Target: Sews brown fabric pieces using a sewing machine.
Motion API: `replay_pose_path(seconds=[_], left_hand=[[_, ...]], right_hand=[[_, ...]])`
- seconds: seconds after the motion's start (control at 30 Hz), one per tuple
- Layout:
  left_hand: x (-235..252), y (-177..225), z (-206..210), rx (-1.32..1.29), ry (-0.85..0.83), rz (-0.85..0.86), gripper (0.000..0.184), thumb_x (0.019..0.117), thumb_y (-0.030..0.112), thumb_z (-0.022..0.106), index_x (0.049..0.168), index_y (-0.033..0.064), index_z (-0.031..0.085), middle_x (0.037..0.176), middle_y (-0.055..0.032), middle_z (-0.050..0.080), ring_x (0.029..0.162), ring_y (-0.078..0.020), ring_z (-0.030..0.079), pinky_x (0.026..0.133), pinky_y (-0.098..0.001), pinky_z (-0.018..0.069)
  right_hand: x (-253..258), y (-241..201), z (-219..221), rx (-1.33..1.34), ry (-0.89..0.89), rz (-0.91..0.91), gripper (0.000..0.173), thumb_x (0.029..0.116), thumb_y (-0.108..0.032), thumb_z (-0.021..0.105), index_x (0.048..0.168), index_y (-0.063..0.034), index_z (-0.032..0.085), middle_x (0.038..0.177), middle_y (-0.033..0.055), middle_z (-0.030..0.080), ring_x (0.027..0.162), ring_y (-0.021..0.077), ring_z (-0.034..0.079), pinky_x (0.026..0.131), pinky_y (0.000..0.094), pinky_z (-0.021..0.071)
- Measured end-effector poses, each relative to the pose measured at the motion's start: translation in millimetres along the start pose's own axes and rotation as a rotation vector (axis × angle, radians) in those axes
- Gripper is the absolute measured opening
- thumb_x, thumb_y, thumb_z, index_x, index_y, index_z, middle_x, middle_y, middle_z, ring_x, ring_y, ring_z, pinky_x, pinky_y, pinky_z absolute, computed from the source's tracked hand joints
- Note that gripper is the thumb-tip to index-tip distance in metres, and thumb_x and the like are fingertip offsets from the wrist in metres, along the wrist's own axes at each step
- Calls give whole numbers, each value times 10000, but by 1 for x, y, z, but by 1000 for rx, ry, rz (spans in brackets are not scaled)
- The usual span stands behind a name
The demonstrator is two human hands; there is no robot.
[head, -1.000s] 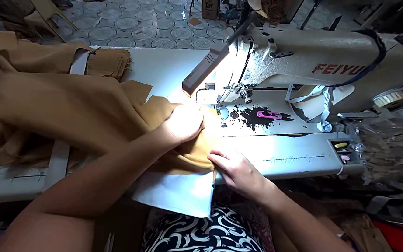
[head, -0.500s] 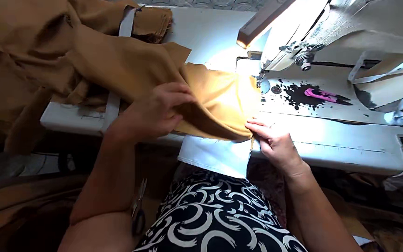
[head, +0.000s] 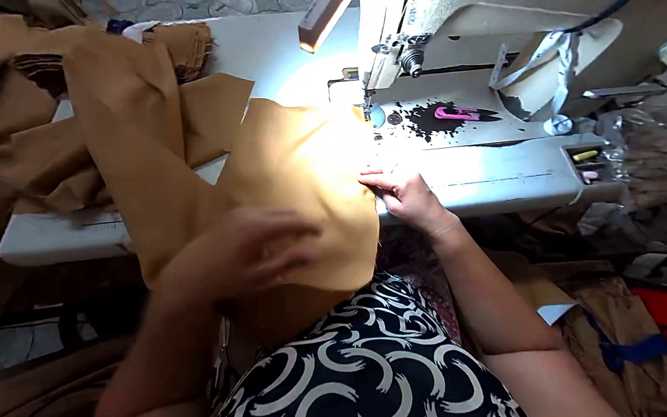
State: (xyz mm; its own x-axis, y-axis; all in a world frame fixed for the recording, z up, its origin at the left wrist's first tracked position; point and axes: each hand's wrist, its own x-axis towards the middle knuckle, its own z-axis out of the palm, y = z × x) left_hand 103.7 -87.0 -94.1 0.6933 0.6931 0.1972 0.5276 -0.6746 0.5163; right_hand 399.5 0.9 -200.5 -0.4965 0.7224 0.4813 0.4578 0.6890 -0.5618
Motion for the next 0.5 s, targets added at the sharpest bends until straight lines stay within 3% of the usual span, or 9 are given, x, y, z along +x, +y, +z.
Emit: replay_pose_path(seconds=[0.03,0.1,0.17,0.23,0.37,0.47,0.5], left_hand=[[21,2,19,36,114,-60,406,1042,361,521,1171,45,741,1203,-102,723,1096,-199,703,947,-411,579],[59,2,59,88,300,-105,337,1029,238,564,1207,0,721,1312,-175,672,1154,-295,683,978,-469,553],[80,1,91,136,395,-138,305,1008,226,616,1164,-10,732,1261,-189,694,1079,-319,712,902,-477,582],[86,0,107,169,396,-192,317,984,281,658,1083,-8,744,1150,-182,719,1008,-324,722,832,-485,595],[86,-2,117,235,377,-221,280,871,252,801,996,6,754,1058,-176,731,934,-343,724,770,-507,594],[87,-5,121,252,405,-199,186,888,199,769,950,24,783,1009,-153,730,911,-321,716,750,-478,592],[87,-6,121,248,421,-190,152,906,169,741,937,29,790,995,-146,733,898,-311,716,742,-467,592]], right_hand=[[1,0,-1,-3,-10,4,371,902,59,511,1154,-20,772,1235,178,725,1159,338,684,1004,458,520],[2,-3,-4,1,-37,15,408,870,83,506,1178,-5,758,1214,192,730,1111,348,702,977,474,533],[2,-5,-9,10,-32,16,416,875,89,506,1229,36,719,1110,232,739,1017,355,715,927,479,538],[-3,-9,-15,-27,35,11,363,922,77,492,1227,70,689,1104,234,734,1028,320,724,952,427,555],[-26,-14,-24,-209,113,28,329,890,76,528,1142,37,736,941,215,719,844,345,681,790,428,543],[-40,-13,-21,-227,22,-2,362,923,17,538,1227,-25,731,1187,187,713,1107,340,674,1003,444,517],[-42,-11,-19,-216,16,-19,365,923,5,538,1223,-42,740,1213,183,704,1133,339,661,1024,456,502]])
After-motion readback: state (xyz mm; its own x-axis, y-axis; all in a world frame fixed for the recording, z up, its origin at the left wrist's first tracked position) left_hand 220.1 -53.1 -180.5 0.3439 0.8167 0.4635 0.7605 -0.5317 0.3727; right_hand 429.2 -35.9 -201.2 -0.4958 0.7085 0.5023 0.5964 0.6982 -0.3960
